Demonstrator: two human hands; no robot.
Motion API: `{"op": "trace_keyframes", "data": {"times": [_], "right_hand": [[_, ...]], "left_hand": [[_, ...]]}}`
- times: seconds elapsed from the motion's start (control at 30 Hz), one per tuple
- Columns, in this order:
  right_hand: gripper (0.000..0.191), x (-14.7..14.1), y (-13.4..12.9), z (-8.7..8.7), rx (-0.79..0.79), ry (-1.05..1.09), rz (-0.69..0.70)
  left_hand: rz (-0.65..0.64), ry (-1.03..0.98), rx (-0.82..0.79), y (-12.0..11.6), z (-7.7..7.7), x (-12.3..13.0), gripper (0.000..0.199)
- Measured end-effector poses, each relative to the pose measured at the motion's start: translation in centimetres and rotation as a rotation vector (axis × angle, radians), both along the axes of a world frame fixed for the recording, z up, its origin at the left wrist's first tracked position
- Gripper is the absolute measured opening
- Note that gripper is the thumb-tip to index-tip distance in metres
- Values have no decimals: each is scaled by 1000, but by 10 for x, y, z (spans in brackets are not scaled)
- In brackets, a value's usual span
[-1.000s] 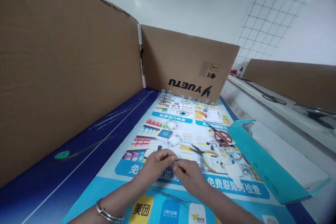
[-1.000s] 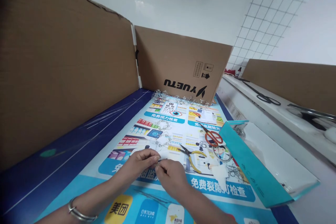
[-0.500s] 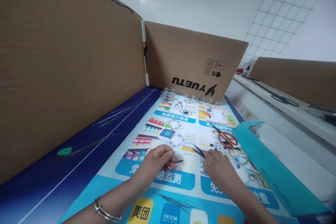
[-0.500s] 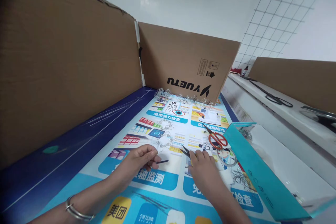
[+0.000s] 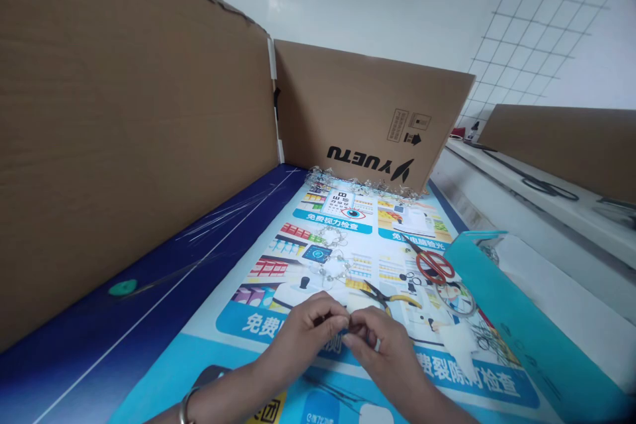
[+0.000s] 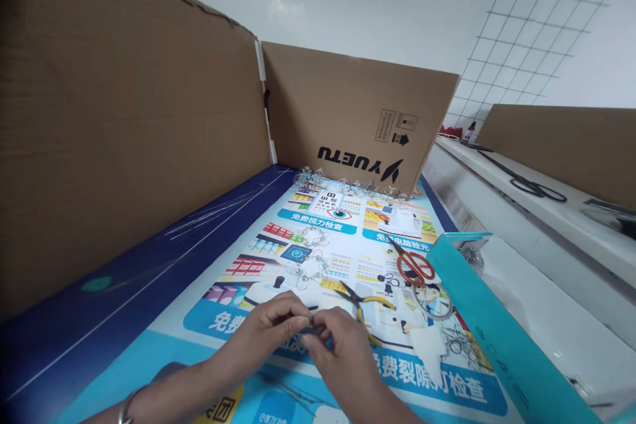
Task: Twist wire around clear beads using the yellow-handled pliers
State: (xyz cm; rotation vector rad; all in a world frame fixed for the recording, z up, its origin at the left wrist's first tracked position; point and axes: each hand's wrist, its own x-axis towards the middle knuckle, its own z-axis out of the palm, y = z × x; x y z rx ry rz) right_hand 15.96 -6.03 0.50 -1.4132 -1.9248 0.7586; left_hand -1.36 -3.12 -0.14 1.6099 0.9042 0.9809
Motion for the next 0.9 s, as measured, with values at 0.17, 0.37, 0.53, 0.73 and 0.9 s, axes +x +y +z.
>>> {"op": "trace_keyframes", "data": {"times": [0.17, 0.37, 0.53, 0.73, 0.9], "right_hand": [[10, -11, 6, -9, -155, 274, -50], [16, -9, 11, -11, -183, 353, -53], [15, -7, 10, -14, -244, 395, -42], [16, -5, 8, -9, -227, 312, 2], [16, -5, 7, -7, -256, 306, -25]], "left_hand": [[19, -60, -145, -3, -1, 0, 11], [-31, -88, -215, 1, -6, -1, 14], [-53, -16, -187, 3, -8, -3, 11], [-12, 174, -61, 3, 0, -7, 10], [-36, 243, 17, 5, 2, -10, 11]]}}
